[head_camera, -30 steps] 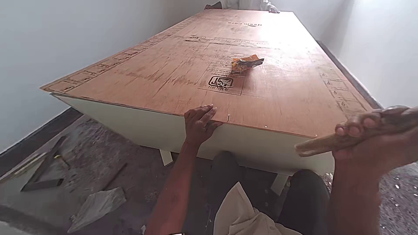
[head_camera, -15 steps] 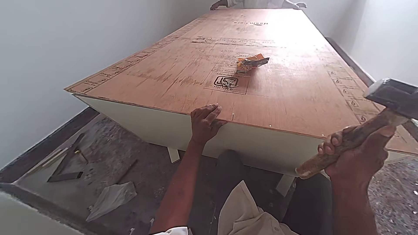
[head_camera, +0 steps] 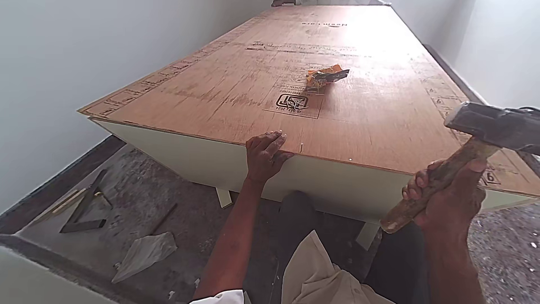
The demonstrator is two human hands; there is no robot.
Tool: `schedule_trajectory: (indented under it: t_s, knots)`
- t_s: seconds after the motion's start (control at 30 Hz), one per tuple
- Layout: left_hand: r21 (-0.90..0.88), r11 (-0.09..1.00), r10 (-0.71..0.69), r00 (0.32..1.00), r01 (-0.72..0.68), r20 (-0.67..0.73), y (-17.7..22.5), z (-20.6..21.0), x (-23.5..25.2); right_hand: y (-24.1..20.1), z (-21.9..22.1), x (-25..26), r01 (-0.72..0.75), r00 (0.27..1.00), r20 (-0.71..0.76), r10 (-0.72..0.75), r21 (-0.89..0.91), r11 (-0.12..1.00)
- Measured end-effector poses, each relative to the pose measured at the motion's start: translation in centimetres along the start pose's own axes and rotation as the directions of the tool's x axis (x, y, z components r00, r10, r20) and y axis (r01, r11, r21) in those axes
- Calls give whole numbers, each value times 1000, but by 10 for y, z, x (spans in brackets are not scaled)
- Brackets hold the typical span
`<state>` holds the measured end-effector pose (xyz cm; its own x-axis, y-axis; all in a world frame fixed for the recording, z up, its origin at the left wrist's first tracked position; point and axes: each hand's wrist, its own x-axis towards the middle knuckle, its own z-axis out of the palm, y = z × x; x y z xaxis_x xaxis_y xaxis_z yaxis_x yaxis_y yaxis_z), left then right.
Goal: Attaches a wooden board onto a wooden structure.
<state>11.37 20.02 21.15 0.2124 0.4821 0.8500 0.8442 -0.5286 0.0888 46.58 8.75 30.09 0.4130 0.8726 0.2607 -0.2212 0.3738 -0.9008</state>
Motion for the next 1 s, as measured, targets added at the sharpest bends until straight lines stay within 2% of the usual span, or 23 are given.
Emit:
schedule_trajectory:
  t_s: [0.43, 0.57, 0.67, 0.87, 1.0]
  knots:
    - [4, 1000, 0, 1000, 0, 3, 0, 2, -1, 6, -2, -4, -17, 995, 92, 24, -81, 997]
    - [7, 1000, 11, 1000, -11, -20, 0, 3, -1, 12, -1, -9, 0, 978, 208, 36, -169, 986]
    - [-10, 1000, 7, 1000, -7, -5, 0, 0, 0, 29, -1, -21, 109, 943, 333, -17, -258, 960]
    - [-25, 1000, 5, 1000, -5, -10, 1, 1, -1, 87, 2, -47, 499, 814, 541, -210, -468, 730]
    - [-27, 1000, 11, 1000, -11, -26, 0, 3, 0, 104, 14, -54, 654, 742, 618, -259, -582, 484]
